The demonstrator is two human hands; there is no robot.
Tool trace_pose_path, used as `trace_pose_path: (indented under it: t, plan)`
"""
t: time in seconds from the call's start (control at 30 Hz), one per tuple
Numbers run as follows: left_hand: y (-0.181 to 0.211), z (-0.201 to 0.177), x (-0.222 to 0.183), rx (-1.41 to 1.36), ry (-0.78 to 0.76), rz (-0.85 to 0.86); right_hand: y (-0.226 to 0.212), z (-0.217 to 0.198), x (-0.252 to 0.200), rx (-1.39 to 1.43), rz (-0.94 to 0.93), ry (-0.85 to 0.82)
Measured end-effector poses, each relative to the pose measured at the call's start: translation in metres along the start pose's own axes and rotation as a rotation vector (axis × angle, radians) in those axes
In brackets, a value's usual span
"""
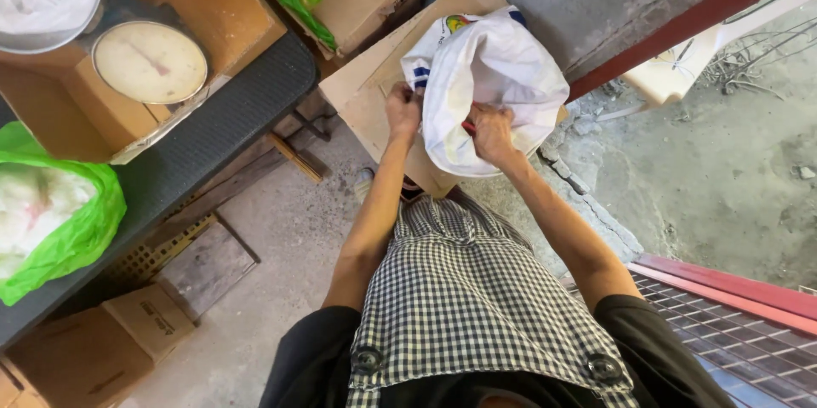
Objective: Weighing and bagging white fiber material using a scoop and scale.
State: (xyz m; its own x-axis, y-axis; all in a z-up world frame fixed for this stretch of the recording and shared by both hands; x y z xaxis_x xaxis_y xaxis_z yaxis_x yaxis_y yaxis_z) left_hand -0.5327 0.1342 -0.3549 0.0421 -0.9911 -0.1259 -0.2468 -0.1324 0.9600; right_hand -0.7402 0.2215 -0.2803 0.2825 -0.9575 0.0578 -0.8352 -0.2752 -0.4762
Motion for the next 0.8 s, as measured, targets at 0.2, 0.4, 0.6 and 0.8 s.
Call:
trace_pose_path:
  t: [0.2,0.4,0.6,0.8]
  plan:
    - [-0.049,-0.035,0.024,0.006,0.198,-0.016,0.011,0.008,0.0,0.201,0.13,0.022]
    - [0.026,-0.073,-0.019,0.188,0.387,-0.076,-0.003,-0.013,-0.023,0.288,0.171,0.088]
    - [0.136,-0.049,-0.079,0.003,0.196,0.155,-0.008,-0.022,-0.038,0.23,0.239,0.178]
    - [0.207,-0.024,-0.119,0.529,0.085,0.53,-0.003,-0.03,-0.054,0.328,0.376,0.211]
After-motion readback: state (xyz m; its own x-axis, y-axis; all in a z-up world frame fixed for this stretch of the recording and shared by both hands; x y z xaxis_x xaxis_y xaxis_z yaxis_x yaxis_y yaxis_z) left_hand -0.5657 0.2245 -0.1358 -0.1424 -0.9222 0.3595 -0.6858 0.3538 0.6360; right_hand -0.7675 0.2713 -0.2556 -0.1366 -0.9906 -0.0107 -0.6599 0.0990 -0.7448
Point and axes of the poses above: each hand's wrist, its own x-axis towards the middle knuckle, its own z-axis out of the palm, y = z × x, the point moved 1 cm from there along x, towards the middle knuckle, and after that the axes turned 12 degrees about -y, right-handed, at the moved point
